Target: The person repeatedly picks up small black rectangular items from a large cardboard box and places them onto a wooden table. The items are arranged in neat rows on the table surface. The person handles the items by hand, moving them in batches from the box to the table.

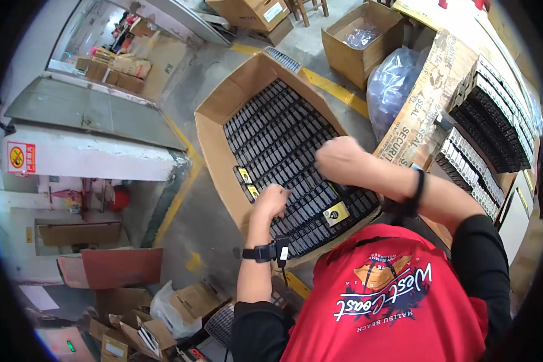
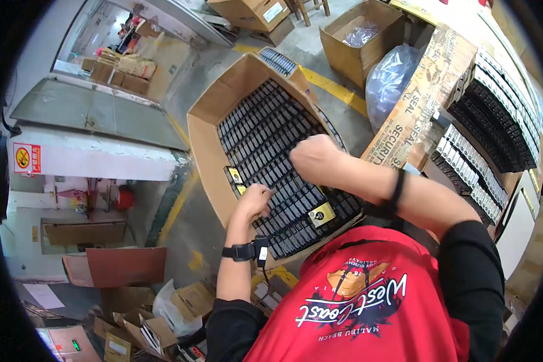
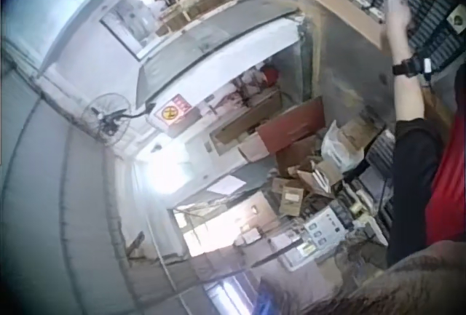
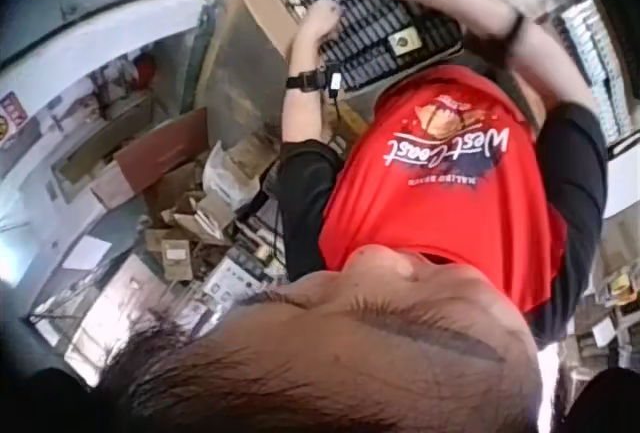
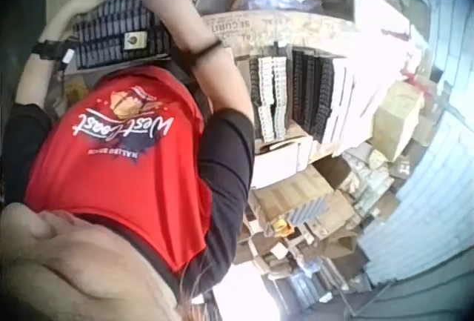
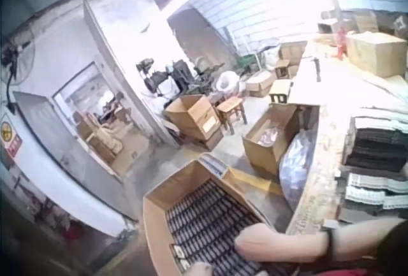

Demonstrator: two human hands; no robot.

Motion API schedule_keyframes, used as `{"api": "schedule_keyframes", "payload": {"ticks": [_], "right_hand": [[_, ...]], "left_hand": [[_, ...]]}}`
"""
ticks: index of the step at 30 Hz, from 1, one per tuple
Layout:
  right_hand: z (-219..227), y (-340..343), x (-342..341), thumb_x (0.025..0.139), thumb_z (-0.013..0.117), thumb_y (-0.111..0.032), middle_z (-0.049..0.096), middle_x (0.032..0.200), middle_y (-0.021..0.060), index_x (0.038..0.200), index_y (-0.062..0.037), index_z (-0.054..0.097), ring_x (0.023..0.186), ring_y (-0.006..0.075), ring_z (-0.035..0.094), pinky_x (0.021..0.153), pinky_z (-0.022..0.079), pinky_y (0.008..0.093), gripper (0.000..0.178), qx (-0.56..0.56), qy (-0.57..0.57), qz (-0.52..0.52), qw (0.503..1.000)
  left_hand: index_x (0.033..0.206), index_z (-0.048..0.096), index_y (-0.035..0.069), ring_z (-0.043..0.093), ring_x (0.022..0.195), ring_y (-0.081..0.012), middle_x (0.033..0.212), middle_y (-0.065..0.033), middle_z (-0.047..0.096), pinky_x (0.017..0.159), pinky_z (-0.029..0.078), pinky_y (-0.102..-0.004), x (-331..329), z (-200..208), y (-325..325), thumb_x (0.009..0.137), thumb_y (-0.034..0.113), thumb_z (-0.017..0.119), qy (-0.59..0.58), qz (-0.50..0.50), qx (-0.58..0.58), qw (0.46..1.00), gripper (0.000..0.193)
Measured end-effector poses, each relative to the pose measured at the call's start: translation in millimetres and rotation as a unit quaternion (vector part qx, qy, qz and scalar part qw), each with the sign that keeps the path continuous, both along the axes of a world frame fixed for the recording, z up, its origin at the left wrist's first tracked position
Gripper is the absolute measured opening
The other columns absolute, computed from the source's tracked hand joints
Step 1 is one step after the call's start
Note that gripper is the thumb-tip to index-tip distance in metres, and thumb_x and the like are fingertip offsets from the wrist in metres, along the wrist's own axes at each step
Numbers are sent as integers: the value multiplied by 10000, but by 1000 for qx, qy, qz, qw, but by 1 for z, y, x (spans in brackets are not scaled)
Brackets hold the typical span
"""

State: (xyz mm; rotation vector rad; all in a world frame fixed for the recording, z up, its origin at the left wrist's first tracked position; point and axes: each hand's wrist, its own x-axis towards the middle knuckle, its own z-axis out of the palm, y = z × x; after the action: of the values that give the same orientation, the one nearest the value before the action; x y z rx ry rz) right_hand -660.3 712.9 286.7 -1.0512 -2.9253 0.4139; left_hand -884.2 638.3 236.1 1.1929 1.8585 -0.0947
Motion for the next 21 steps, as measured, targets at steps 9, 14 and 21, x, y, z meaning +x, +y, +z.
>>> {"api": "schedule_keyframes", "payload": {"ticks": [9,14,21], "right_hand": [[-127,25,-72,775,665,-262,663,1030,62,1079,-125,663,919,277,638,712,523,452,334,-132,-518,97,840],[-147,36,-70,719,634,-180,659,1040,114,1038,-52,665,967,275,623,748,508,446,345,-260,-381,7,887],[-155,34,-48,749,538,-159,658,1015,159,951,-11,685,954,300,625,811,479,373,290,-289,-287,-28,913]], "left_hand": [[788,617,-129,661,599,-319,657,-230,640,567,538,-362,16,-48,-15,854,155,481,-20,4,-62,998,321],[739,636,-78,660,660,-335,601,-203,624,694,524,-381,26,-68,-29,812,191,537,133,-97,157,974,296],[706,622,-64,651,589,-260,576,-156,608,617,503,-335,22,-72,-22,773,230,618,-111,161,5,981,301]]}}
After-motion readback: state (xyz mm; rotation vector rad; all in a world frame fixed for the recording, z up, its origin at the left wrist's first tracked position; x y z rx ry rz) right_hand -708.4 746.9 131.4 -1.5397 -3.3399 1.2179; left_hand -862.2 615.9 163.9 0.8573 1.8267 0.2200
